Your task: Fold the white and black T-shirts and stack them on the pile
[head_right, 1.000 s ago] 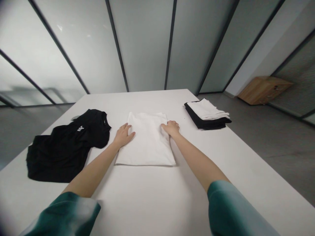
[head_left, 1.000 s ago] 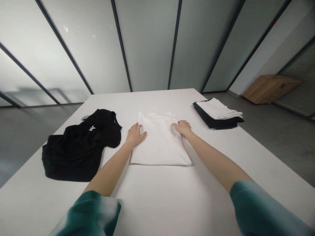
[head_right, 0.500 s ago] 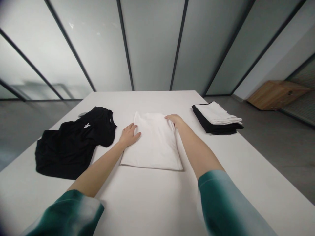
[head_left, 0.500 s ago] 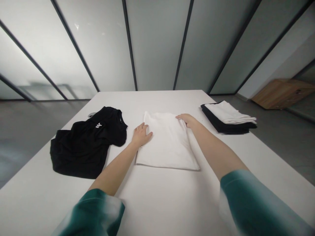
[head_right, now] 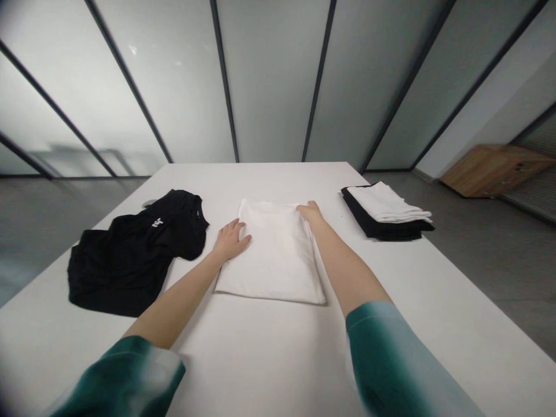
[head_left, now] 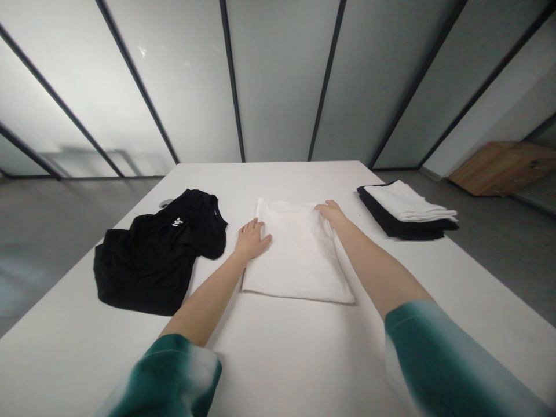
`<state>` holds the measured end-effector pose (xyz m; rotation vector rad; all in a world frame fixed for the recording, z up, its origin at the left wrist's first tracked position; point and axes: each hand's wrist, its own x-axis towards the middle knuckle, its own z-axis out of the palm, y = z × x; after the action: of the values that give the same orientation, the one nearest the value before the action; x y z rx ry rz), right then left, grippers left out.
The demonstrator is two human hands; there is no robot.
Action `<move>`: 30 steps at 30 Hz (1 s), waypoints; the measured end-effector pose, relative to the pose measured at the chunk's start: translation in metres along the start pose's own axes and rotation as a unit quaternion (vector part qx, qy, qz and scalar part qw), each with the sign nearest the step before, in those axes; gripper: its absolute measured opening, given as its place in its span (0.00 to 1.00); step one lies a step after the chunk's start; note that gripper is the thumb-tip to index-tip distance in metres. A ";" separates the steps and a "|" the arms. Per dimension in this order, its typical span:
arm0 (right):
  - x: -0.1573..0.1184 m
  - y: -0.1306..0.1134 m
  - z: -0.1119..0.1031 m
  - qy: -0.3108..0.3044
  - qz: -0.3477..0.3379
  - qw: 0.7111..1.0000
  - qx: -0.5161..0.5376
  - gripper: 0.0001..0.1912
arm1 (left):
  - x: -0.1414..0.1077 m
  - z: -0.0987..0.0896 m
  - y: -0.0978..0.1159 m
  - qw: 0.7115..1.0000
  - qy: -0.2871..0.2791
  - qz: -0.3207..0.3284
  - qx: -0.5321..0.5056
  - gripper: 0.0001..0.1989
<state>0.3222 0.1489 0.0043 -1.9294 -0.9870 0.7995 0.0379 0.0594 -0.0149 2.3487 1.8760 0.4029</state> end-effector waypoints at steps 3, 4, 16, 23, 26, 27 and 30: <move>0.004 -0.006 0.004 -0.034 0.039 0.998 -0.018 0.23 | 0.000 0.000 0.000 1.000 0.000 0.000 0.000 0.26; 0.004 -0.007 0.004 -0.050 0.041 0.998 -0.026 0.22 | 0.000 0.000 0.000 1.000 0.000 0.000 0.000 0.26; -0.008 0.018 -0.012 0.120 -0.205 0.946 -0.223 0.34 | -0.001 -0.002 0.002 1.000 0.000 0.002 -0.008 0.25; -0.060 0.041 -0.024 -0.032 -0.358 0.886 -0.292 0.26 | 0.000 -0.002 0.002 1.000 -0.006 0.008 0.009 0.26; -0.082 0.057 -0.030 -0.096 -0.358 0.860 -0.351 0.32 | 0.000 -0.001 0.001 1.000 -0.006 0.010 0.012 0.26; -0.087 0.062 -0.032 -0.111 -0.350 0.852 -0.373 0.33 | 0.000 -0.001 0.000 1.000 -0.003 0.012 0.011 0.26; -0.098 0.072 -0.034 -0.135 -0.325 0.838 -0.417 0.36 | -0.001 -0.004 0.000 0.999 0.021 0.041 0.010 0.25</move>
<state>0.3262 0.0263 -0.0255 -1.9224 -2.2941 0.2247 0.0371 0.0582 -0.0114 2.4537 1.8142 0.4468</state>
